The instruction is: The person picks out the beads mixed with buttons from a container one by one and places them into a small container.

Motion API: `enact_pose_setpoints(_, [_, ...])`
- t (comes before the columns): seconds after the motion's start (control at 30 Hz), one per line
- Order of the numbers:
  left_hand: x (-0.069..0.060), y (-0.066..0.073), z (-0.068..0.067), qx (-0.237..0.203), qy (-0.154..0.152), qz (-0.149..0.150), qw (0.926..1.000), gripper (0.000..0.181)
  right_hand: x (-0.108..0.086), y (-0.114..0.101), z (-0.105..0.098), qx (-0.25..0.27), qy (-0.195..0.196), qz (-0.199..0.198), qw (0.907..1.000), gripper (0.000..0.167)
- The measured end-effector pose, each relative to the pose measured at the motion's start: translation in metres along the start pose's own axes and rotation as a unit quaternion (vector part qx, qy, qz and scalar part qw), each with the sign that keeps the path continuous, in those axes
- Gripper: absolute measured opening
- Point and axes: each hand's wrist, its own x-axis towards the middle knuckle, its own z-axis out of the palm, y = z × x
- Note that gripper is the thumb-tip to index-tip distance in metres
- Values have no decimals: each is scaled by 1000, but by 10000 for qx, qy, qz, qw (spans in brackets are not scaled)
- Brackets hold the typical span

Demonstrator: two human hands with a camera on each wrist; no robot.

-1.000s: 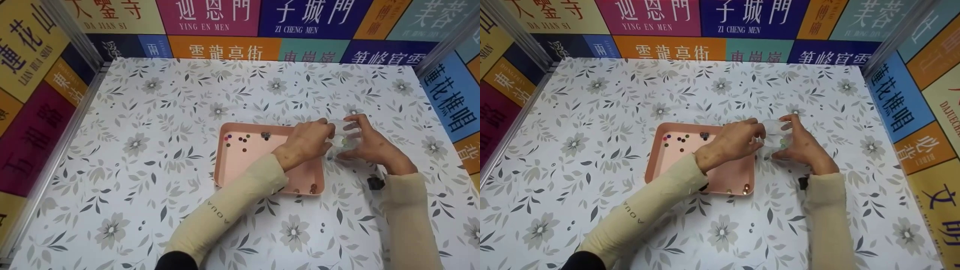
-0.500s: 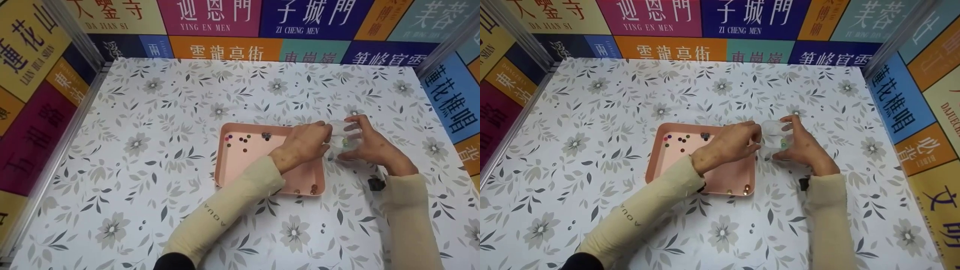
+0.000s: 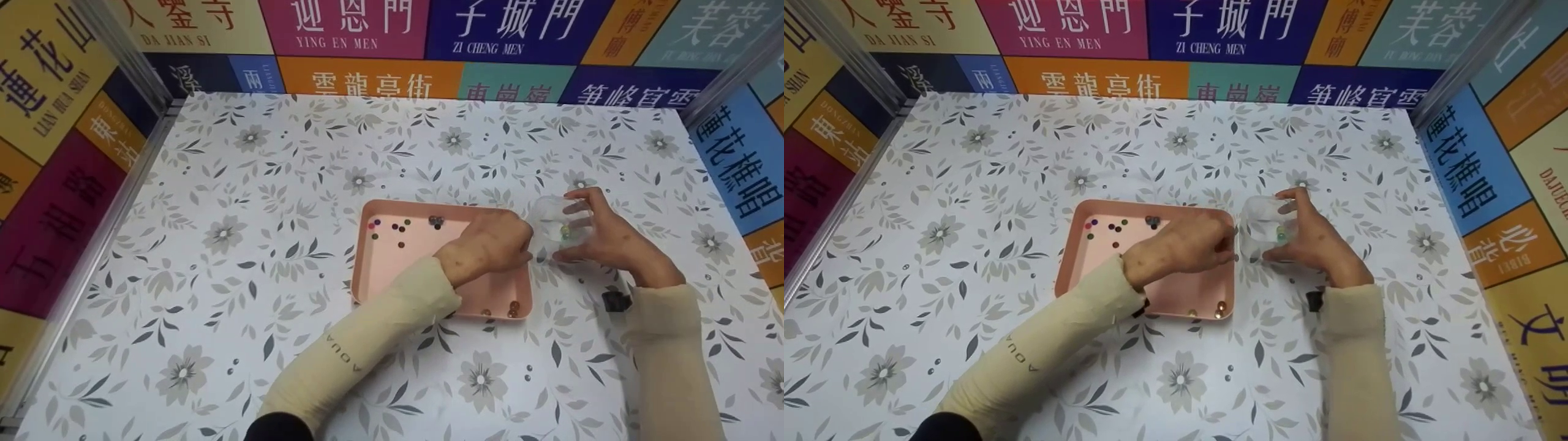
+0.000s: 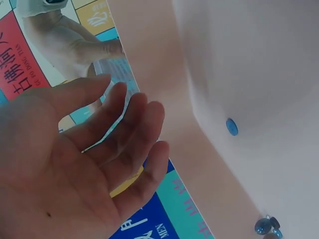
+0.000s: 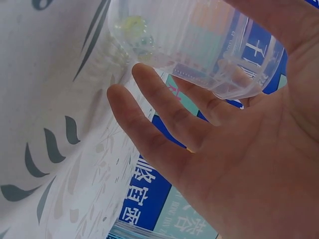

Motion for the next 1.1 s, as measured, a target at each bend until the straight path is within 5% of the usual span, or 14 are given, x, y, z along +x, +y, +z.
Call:
enact_pose_setpoints(0.37, [-10,12,1,-115,-1088,-575,9923,18,3,3,1,54,-107,156,9998,111])
enact_pose_setpoints(0.8, [-14,9,6,-639,-1439,-229,9873,14,1,2,1,74,-127,174,9997,111])
enact_pose_setpoints(1.1, [-18,17,6,-596,-1666,-188,9840,10,0,2,-1,88,-104,70,9999,109])
